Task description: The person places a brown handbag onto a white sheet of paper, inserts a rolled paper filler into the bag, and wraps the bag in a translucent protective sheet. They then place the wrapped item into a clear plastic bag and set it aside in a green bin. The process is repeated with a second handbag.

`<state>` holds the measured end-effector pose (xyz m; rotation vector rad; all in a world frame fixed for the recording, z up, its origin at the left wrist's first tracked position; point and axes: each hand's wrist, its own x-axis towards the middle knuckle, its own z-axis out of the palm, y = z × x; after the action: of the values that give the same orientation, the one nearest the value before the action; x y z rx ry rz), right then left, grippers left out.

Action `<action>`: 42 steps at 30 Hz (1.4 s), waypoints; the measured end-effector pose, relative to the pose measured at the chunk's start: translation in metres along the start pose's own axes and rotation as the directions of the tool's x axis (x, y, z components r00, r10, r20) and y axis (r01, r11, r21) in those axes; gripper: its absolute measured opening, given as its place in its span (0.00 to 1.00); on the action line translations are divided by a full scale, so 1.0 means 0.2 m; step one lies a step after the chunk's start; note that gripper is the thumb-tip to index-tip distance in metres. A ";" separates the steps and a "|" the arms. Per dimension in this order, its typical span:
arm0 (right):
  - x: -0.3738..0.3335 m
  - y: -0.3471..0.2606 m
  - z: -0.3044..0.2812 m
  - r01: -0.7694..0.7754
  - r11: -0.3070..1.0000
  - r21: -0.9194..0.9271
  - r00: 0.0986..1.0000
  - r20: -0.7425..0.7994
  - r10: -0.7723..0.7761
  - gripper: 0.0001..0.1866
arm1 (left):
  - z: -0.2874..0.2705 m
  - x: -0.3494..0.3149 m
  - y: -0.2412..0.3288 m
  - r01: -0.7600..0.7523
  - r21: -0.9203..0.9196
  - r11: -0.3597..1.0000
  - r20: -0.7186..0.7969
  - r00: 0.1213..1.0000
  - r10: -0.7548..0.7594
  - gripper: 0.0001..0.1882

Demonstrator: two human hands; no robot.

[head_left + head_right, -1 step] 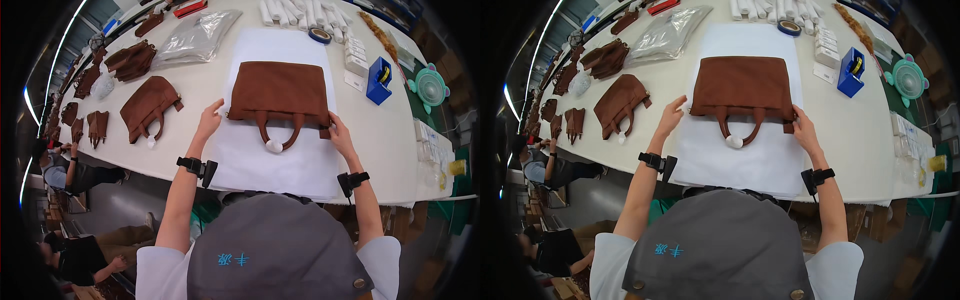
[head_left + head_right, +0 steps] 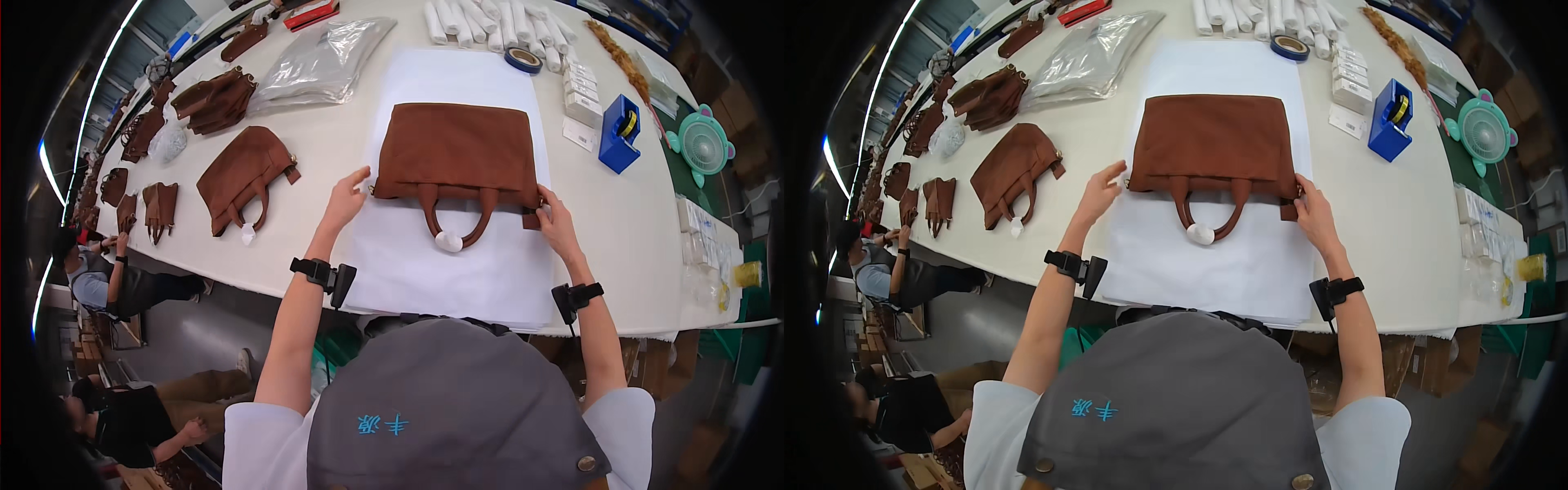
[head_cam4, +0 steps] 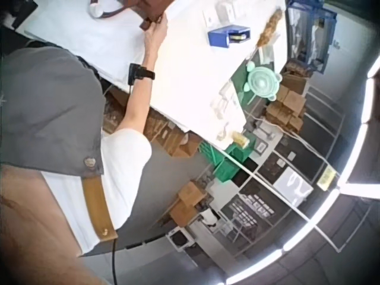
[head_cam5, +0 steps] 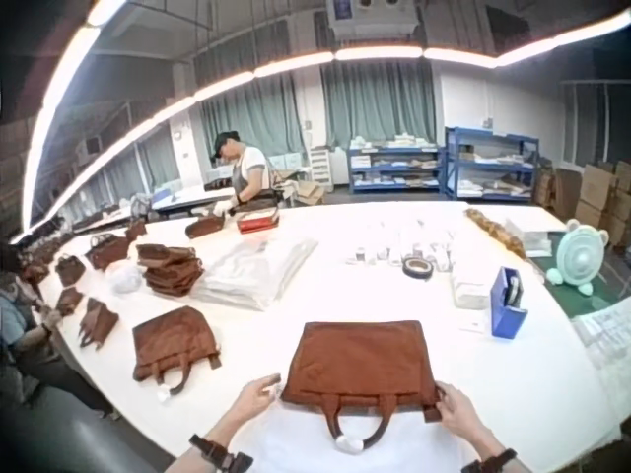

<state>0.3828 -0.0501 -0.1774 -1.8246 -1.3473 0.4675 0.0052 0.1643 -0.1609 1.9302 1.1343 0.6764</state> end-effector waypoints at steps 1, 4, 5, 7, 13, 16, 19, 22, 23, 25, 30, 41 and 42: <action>-0.01 0.03 0.00 0.015 0.997 -0.074 1.000 0.012 -0.014 0.22 | 0.01 -0.01 0.00 0.017 0.025 1.000 0.038 0.999 -0.017 0.21; -0.02 0.08 0.03 -0.032 0.991 -0.132 0.999 -0.034 0.027 0.18 | 0.01 -0.01 -0.02 0.046 0.153 0.987 0.071 0.996 -0.058 0.17; -0.05 0.05 0.03 -0.111 0.985 -0.135 0.994 -0.009 0.111 0.17 | 0.02 -0.02 0.02 0.113 0.168 0.979 0.095 0.987 -0.130 0.16; -0.09 -0.02 0.05 -0.180 0.977 -0.111 0.984 -0.028 0.178 0.16 | 0.03 -0.05 0.09 0.241 0.206 0.948 0.133 0.953 -0.271 0.15; -0.31 -0.20 0.00 -0.125 0.979 -0.162 0.992 -0.013 0.125 0.16 | -0.06 -0.43 0.07 -0.162 0.229 0.960 0.186 0.975 0.120 0.10; -0.53 -0.29 0.04 0.006 0.987 -0.162 0.988 0.156 0.020 0.17 | -0.21 -0.62 0.03 0.067 0.328 0.942 0.517 0.822 -0.238 0.09; -0.68 -0.40 0.10 -0.005 0.993 -0.118 0.953 0.299 0.040 0.19 | -0.35 -0.73 -0.04 0.054 0.534 0.844 0.502 0.783 -0.368 0.07; -0.76 -0.46 0.15 0.026 0.994 -0.106 0.935 0.356 0.013 0.20 | -0.37 -0.78 -0.01 0.084 0.553 0.829 0.286 0.916 -0.283 0.07; -0.78 -0.47 0.16 0.051 0.993 -0.106 0.928 0.371 -0.008 0.20 | -0.36 -0.77 0.02 0.079 0.543 0.836 0.213 0.950 -0.228 0.07; -0.80 -0.50 0.18 0.100 0.989 -0.109 0.917 0.396 -0.049 0.20 | -0.30 -0.76 0.11 -0.041 0.468 0.883 0.095 0.995 -0.005 0.09; -0.79 -0.52 0.19 0.298 0.932 -0.208 0.862 0.477 -0.169 0.19 | -0.22 -0.70 0.28 -0.253 0.377 0.891 0.081 0.967 0.240 0.11; 0.09 -0.16 -0.07 -0.236 0.909 0.343 0.958 -0.075 0.277 0.22 | -0.09 0.02 0.12 0.180 -0.121 0.976 0.188 0.970 -0.155 0.31; 0.14 -0.13 -0.05 -0.292 0.881 0.371 0.944 -0.033 0.327 0.24 | -0.06 0.07 0.12 0.253 -0.203 0.946 0.231 0.951 -0.205 0.33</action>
<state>0.3827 -0.0259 -0.1463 -1.7268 -0.8349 0.7367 0.0140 0.1745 -0.1336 1.5996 1.0778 0.4461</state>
